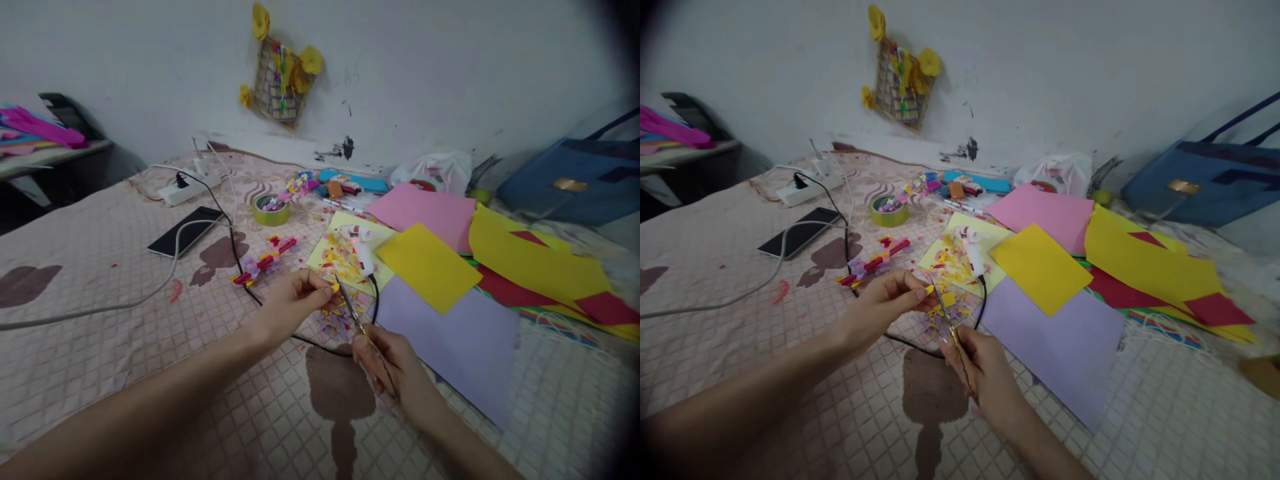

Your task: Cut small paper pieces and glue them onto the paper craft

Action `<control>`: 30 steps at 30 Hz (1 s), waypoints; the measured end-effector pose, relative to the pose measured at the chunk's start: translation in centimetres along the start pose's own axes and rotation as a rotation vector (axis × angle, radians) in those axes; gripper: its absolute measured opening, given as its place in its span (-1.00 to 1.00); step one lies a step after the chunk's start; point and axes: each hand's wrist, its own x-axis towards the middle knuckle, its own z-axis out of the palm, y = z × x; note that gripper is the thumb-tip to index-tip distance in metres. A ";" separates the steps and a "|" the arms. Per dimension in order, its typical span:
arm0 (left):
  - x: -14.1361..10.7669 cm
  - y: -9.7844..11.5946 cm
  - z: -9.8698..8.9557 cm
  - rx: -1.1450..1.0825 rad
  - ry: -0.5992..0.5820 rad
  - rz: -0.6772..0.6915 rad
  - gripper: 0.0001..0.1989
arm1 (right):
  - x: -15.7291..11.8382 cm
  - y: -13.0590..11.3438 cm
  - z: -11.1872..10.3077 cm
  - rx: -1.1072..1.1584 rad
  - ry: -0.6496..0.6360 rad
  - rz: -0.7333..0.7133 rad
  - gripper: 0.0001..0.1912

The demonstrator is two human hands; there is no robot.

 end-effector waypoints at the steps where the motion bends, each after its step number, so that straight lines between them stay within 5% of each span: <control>1: 0.0 0.0 0.0 -0.005 -0.007 -0.001 -0.88 | -0.1 0.0 0.0 0.041 -0.026 0.021 -0.57; 30: 0.0 -0.3 0.0 -0.008 -0.001 0.012 -0.88 | 0.0 -0.6 -0.3 -0.056 -0.022 0.008 -0.53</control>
